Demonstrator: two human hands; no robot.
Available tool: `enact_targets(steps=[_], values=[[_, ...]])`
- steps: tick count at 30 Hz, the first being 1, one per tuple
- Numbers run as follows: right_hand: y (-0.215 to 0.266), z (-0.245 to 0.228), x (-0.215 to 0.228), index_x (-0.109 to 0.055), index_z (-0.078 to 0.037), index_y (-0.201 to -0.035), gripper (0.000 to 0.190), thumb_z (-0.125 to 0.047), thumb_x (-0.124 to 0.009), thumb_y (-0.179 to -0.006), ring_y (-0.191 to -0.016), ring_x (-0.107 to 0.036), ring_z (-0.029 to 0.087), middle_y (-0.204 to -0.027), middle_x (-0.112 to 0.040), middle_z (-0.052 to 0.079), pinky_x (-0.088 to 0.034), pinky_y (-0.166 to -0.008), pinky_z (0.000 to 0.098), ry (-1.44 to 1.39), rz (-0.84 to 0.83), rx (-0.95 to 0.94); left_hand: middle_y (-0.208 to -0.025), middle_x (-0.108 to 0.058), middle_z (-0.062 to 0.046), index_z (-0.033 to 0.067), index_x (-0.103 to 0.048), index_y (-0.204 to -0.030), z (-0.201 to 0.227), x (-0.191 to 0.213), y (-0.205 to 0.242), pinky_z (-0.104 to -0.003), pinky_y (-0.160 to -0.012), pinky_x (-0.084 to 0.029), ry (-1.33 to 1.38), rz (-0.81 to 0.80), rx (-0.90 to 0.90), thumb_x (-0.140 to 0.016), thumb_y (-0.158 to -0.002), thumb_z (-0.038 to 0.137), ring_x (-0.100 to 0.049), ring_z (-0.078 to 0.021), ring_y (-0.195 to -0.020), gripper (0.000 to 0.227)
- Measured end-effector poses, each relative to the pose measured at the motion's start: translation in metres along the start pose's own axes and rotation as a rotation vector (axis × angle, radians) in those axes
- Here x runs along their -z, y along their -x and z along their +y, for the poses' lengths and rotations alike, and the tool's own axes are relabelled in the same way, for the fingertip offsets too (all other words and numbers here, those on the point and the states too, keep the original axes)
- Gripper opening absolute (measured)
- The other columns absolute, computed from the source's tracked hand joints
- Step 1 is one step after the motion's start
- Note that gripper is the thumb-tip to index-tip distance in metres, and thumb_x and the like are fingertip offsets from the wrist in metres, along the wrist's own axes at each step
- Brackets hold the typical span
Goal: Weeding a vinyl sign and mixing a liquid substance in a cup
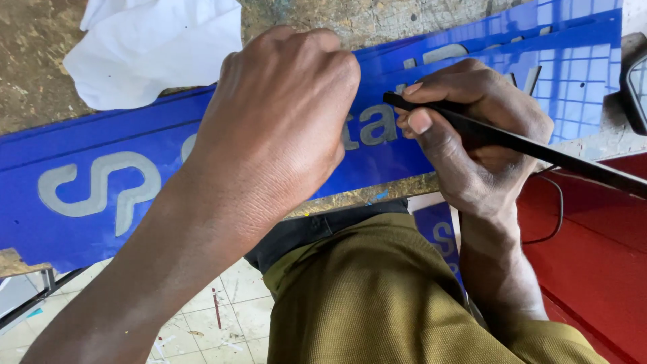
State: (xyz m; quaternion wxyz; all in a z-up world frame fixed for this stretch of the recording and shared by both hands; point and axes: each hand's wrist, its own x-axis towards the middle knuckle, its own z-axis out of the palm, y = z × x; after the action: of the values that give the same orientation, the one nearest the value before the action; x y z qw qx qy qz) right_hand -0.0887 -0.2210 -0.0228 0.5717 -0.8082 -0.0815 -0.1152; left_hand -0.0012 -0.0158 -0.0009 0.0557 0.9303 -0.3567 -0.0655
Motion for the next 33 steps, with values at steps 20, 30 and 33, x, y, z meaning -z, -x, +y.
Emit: enact_targets(steps=[20, 30, 33], values=[[0.001, -0.002, -0.001, -0.067, 0.013, -0.125, 0.032, -0.018, -0.072, -0.117, -0.101, -0.073, 0.032, -0.108, -0.071, 0.025, -0.06, -0.095, 0.0386, -0.006, 0.006, 0.006, -0.079, -0.062, -0.002, 0.03, -0.067, -0.079, -0.005, -0.001, -0.01, -0.045, -0.071, -0.05, -0.287, 0.13, -0.112, -0.084, -0.08, 0.011, -0.066, -0.029, -0.094, 0.026], [0.002, 0.008, 0.002, -0.067, 0.012, -0.124, 0.032, -0.019, -0.072, -0.118, -0.1, -0.073, 0.031, -0.107, -0.074, 0.023, -0.058, -0.099, 0.0396, 0.036, 0.035, 0.018, -0.106, -0.074, -0.015, -0.0041, -0.079, -0.117, -0.022, 0.018, 0.037, -0.052, -0.071, -0.059, 0.467, 0.153, -0.083, -0.076, -0.117, 0.002, -0.072, -0.0327, -0.085, 0.007], [0.001, -0.002, 0.001, -0.066, 0.011, -0.126, 0.028, -0.014, -0.07, -0.117, -0.096, -0.076, 0.03, -0.121, -0.069, 0.026, -0.063, -0.092, 0.0348, -0.046, 0.0, -0.082, -0.118, -0.064, -0.016, -0.0039, -0.072, -0.12, -0.012, 0.008, 0.058, -0.05, -0.08, -0.06, 0.439, 0.19, -0.102, -0.071, -0.118, -0.001, -0.067, -0.0323, -0.091, 0.004]])
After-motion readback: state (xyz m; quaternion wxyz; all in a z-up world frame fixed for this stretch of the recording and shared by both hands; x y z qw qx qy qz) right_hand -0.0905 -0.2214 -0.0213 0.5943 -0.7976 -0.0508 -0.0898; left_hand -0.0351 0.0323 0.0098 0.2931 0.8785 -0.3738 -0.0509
